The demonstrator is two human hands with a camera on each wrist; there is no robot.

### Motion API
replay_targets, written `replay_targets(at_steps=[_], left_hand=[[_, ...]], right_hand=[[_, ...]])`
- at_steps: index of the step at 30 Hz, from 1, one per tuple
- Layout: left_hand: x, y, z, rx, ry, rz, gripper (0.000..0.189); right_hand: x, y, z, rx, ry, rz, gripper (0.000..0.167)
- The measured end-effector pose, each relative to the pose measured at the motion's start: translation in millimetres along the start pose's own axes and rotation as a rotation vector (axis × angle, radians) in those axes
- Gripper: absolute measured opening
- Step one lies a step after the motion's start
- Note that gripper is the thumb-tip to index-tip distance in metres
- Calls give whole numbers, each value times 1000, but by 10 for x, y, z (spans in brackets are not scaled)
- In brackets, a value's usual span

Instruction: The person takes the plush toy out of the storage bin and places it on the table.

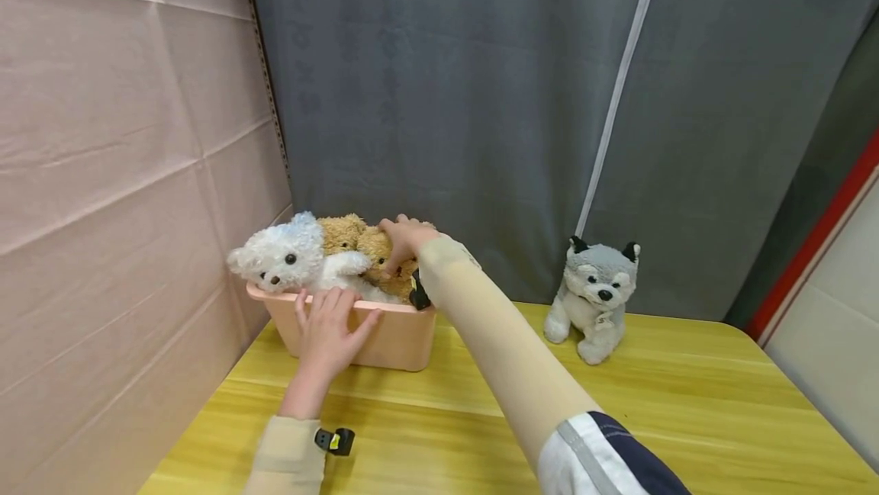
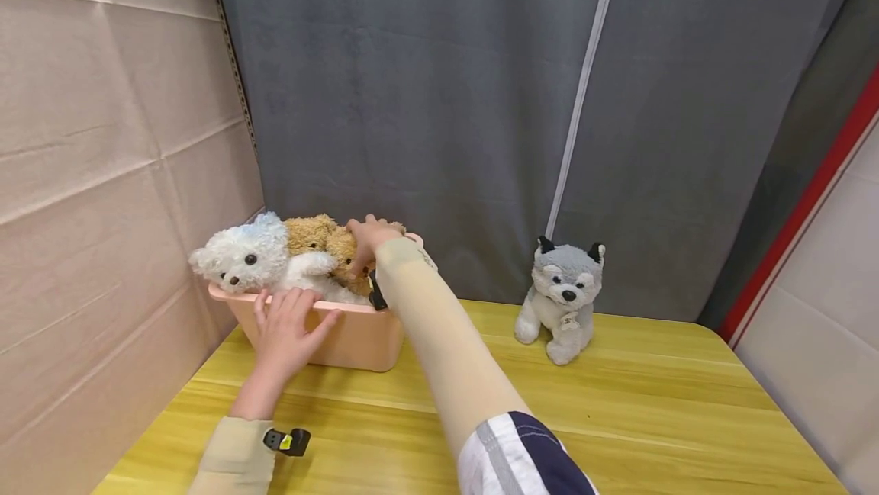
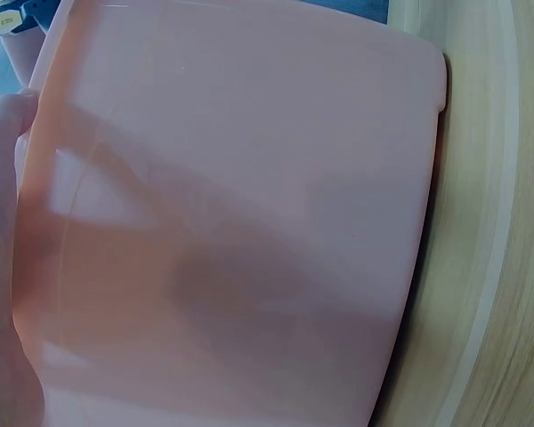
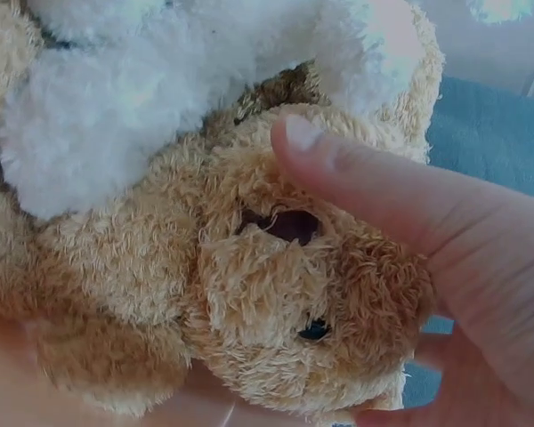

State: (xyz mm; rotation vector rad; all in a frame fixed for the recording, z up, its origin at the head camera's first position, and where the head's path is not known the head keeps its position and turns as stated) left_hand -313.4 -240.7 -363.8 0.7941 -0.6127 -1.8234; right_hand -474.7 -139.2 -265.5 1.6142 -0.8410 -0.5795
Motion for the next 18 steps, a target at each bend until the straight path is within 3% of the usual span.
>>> replay_targets(at_steps=[5, 10, 18], left_hand=[[2, 6, 1, 2, 2, 1, 44], [16, 7, 10, 11, 4, 3, 44], [16, 6, 5, -3, -3, -7, 43]], right_hand=[[-62, -20, -3, 8, 14, 78, 87], [-87, -16, -4, -6, 18, 74, 93], [-162, -60, -15, 50, -33, 105, 98]])
Point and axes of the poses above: each hand's wrist, its own z-axis towards the middle knuckle, its own y-axis out of the back of the hand, x = y × z, the point moved 4 cm from there along z, towards the middle knuckle, and after that the axes turned 10 degrees about x, right-handed, at the moved point
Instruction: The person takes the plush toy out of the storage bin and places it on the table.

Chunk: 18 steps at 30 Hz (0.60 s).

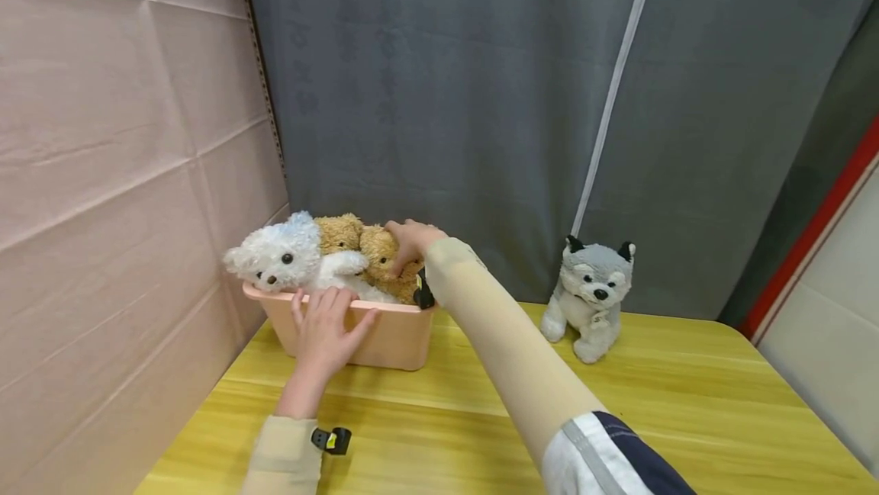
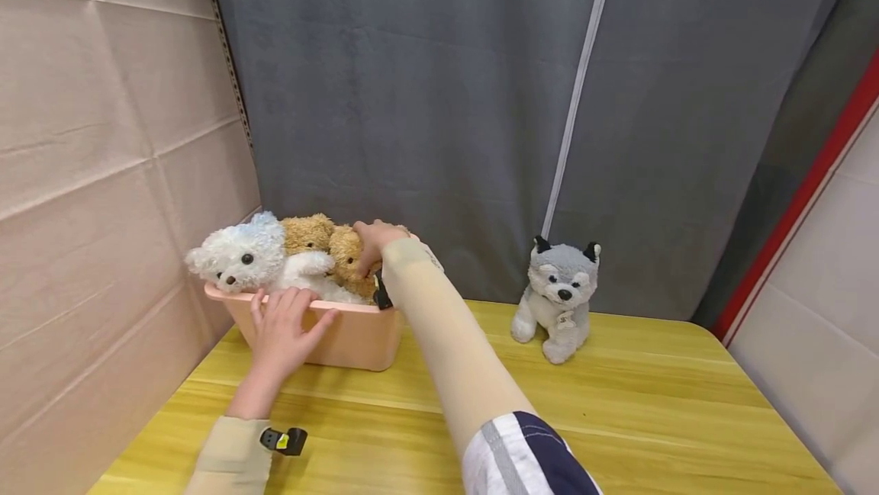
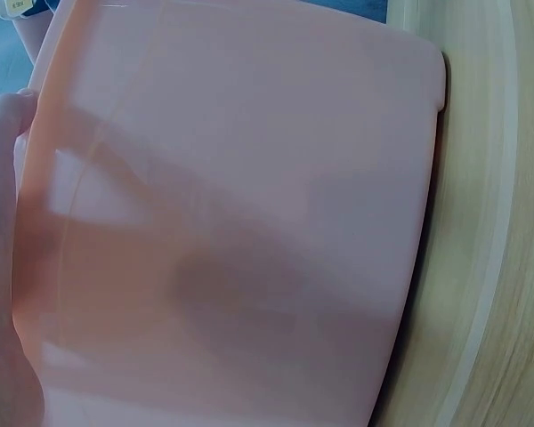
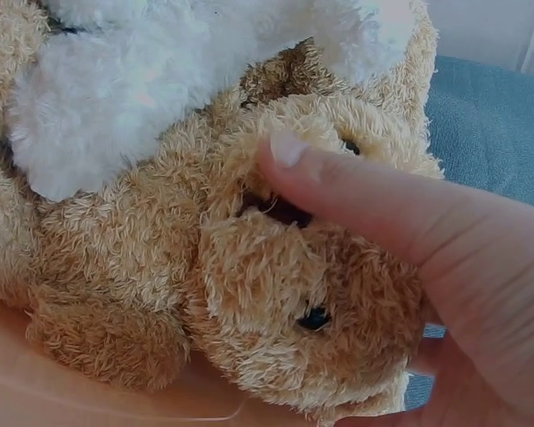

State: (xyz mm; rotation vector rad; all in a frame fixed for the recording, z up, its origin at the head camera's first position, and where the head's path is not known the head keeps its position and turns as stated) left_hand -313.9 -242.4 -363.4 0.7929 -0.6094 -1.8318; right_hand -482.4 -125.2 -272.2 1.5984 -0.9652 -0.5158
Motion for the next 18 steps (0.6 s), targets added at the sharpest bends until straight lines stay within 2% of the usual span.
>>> replay_targets(at_steps=[3, 9, 18], left_hand=[[-5, -15, 0, 8, 1, 1, 42], [-19, -21, 34, 20, -1, 2, 44], [-8, 12, 7, 10, 13, 1, 44]], right_hand=[[-8, 4, -1, -12, 28, -9, 93], [15, 103, -53, -93, 107, -45, 77], [59, 301, -145, -143, 175, -105, 83]])
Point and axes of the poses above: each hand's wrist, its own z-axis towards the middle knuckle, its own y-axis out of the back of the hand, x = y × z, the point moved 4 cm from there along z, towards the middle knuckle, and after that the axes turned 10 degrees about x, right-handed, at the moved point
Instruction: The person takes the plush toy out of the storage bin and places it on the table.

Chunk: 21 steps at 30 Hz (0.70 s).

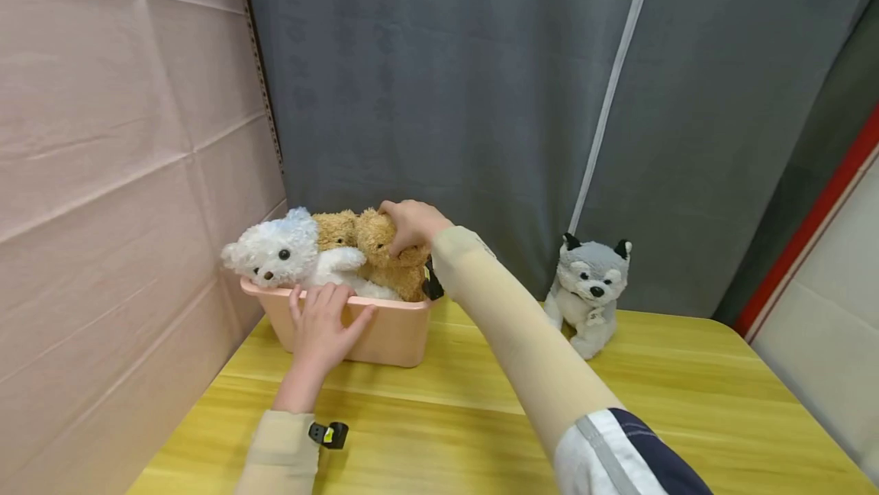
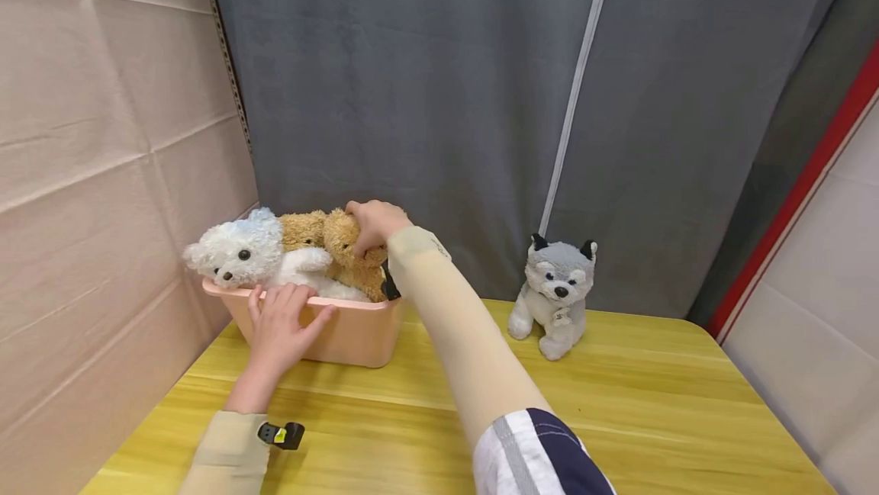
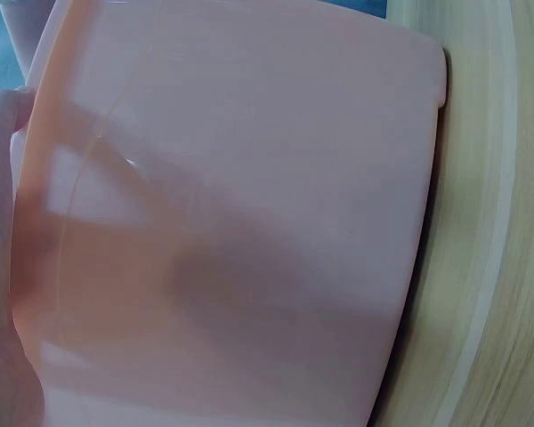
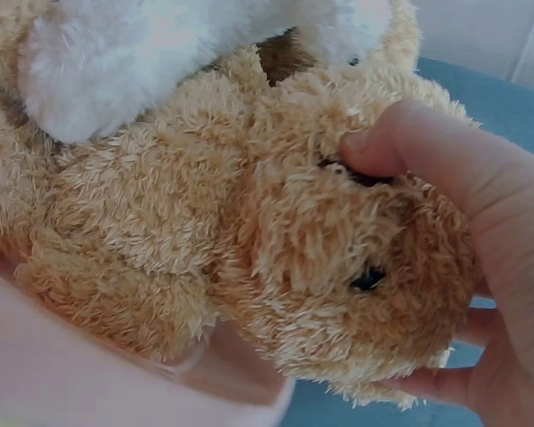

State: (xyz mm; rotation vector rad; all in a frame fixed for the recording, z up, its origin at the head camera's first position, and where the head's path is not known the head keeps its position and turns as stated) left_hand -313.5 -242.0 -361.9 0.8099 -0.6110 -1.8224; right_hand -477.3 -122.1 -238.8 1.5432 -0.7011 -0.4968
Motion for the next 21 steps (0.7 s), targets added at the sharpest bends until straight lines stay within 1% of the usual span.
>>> replay_targets(at_steps=[3, 8, 12, 14, 17, 21], left_hand=[[15, 14, -6, -9, -3, -2, 44], [54, 55, -5, -17, -2, 2, 44], [67, 55, -11, 1, 13, 6, 44], [66, 46, -22, 11, 21, 8, 44], [54, 29, -48, 17, 26, 4, 44], [37, 16, -65, 16, 18, 3, 43]], right_hand=[[25, 135, -49, -39, 15, -31, 82], [70, 355, -129, -130, 39, -76, 82], [38, 434, -181, -178, 50, -64, 82], [-6, 413, -201, -182, 58, -38, 82], [-119, 305, -229, -158, 58, 15, 84], [-333, 103, -270, -102, 11, 103, 81]])
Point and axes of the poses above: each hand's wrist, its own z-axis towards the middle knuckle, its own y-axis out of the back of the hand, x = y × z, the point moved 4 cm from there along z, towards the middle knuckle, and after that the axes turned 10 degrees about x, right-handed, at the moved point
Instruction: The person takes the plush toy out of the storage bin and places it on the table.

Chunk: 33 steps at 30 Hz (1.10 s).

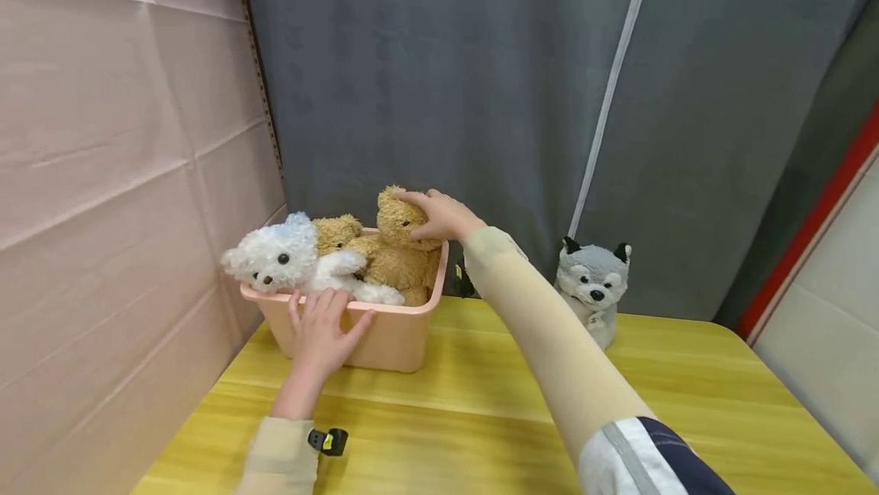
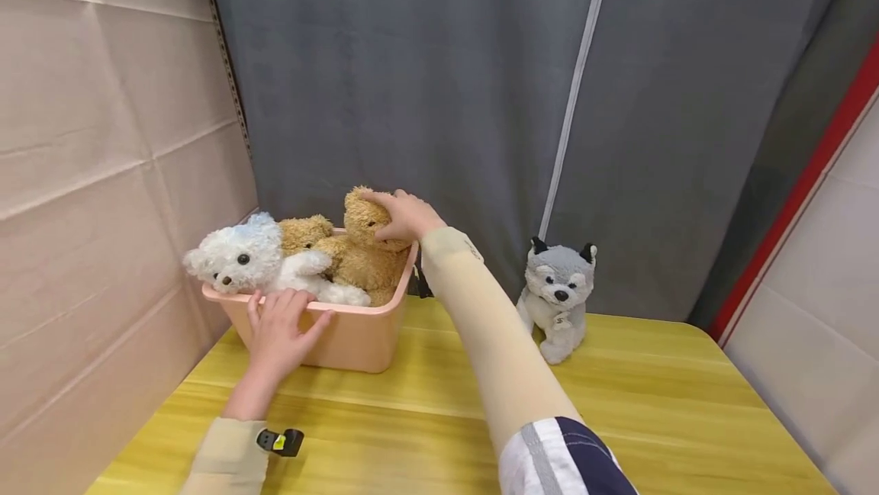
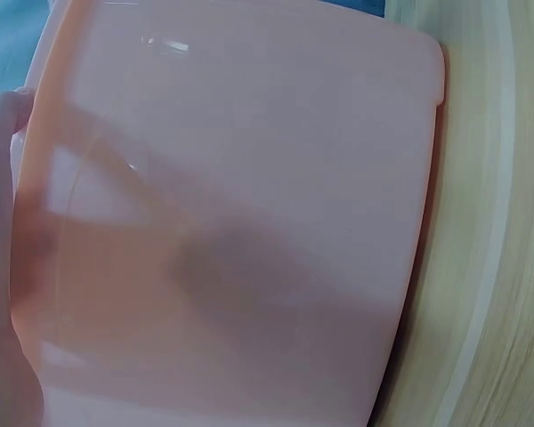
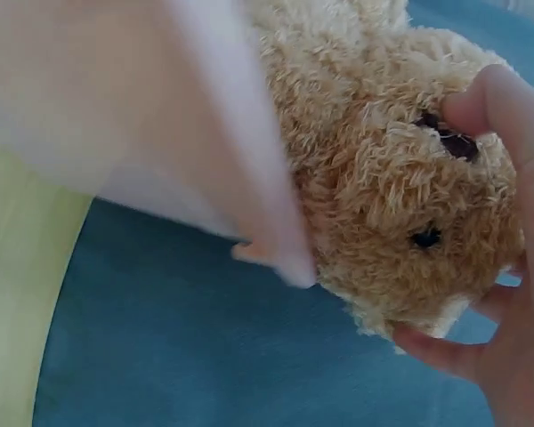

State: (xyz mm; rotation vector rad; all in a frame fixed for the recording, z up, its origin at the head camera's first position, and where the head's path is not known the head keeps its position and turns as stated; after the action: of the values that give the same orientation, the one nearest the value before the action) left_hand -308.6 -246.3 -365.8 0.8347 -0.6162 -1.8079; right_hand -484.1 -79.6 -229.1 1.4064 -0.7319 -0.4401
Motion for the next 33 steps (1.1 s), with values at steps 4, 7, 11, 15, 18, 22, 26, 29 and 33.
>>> replay_targets(at_steps=[4, 7, 11, 15, 18, 22, 26, 29, 33], left_hand=[[-5, 27, 5, -7, -11, 6, 45], [-8, 59, 7, -17, -15, 9, 46], [-11, 80, 2, -24, -11, 8, 47], [-16, 61, 13, -16, -10, 6, 45], [-23, 25, 34, -2, -14, 6, 44], [-26, -16, 45, 5, -17, 6, 44], [-31, -26, 34, -12, -22, -6, 42], [-35, -27, 29, -18, -23, -9, 43], [-33, -28, 42, -15, -24, -10, 44]], right_hand=[[-147, -119, -22, 8, -35, 73, 80], [-157, -159, -5, 3, -26, 95, 84], [-132, -196, 25, 0, -19, 97, 92], [-150, -225, 29, -43, -35, 110, 101], [-192, -234, 20, -89, -44, 139, 98], [-215, -211, 8, -125, -27, 169, 92], [-153, -122, -5, -142, 17, 143, 89], [-91, -13, -23, -158, 40, 109, 87], [-24, 177, -50, -181, 57, 68, 86]])
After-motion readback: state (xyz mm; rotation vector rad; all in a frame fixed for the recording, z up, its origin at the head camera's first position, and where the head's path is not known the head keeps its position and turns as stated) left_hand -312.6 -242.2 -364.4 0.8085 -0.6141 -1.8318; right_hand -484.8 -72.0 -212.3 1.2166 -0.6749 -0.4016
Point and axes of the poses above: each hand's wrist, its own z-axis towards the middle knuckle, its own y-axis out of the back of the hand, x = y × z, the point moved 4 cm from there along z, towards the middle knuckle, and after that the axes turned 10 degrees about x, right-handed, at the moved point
